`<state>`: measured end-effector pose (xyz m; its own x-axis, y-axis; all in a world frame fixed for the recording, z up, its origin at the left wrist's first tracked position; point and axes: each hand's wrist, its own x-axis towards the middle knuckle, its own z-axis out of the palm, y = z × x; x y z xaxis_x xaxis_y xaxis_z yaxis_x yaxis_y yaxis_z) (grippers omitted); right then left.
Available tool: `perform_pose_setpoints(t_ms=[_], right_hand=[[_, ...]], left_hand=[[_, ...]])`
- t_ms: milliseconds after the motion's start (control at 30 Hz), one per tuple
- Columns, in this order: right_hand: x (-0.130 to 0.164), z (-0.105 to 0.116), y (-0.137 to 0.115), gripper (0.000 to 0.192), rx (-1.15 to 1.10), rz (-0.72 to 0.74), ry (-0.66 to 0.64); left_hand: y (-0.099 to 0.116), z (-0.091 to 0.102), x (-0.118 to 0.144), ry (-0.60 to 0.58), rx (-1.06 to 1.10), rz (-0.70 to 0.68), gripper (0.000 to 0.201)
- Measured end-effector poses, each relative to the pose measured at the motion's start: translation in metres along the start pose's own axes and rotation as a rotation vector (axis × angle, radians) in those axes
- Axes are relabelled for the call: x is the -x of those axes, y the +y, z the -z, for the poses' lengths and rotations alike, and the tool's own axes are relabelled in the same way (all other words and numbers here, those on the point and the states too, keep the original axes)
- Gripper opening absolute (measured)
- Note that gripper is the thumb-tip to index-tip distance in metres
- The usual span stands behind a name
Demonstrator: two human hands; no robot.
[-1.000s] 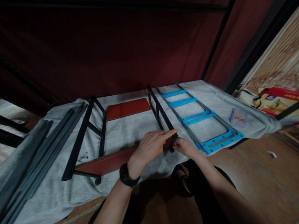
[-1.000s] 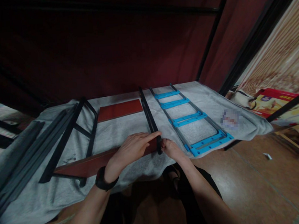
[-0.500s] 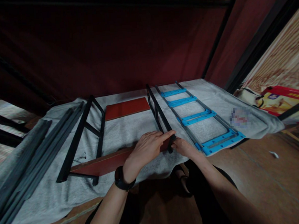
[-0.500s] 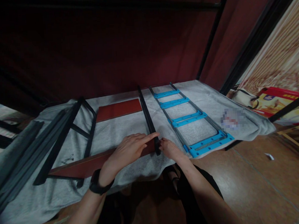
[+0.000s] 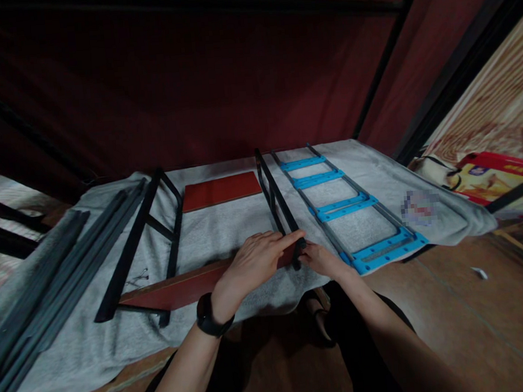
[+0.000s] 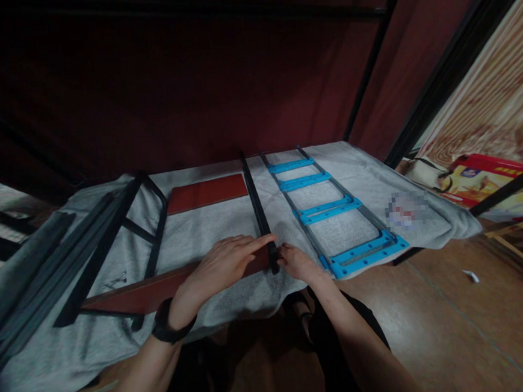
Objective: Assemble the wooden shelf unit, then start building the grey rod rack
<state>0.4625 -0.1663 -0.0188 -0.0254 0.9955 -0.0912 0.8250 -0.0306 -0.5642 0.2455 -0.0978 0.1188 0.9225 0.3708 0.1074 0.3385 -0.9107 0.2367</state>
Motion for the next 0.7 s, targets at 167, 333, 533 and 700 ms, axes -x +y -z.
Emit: perform_pose_setpoints(t_ms=[167, 333, 533, 700], right_hand=[[0.0001, -0.0011, -0.007, 0.022, 0.02, -0.033, 0.008], [-0.0002, -0.0012, -0.0072, 0.025, 0.01, -0.006, -0.004], [0.0006, 0.0008, -0.005, 0.02, -0.012, -0.044, 0.02], [0.0002, 0.0021, -0.006, 0.018, 0.0, -0.01, 0.023]], left_hand=[[-0.0001, -0.0013, -0.0005, -0.004, -0.009, -0.001, 0.068], [0.0008, -0.0005, -0.0005, -0.011, -0.015, 0.007, 0.067], [0.0015, -0.0006, 0.0003, 0.007, 0.007, 0.009, 0.068], [-0.0015, 0.0, 0.0013, 0.035, 0.031, 0.018, 0.07]])
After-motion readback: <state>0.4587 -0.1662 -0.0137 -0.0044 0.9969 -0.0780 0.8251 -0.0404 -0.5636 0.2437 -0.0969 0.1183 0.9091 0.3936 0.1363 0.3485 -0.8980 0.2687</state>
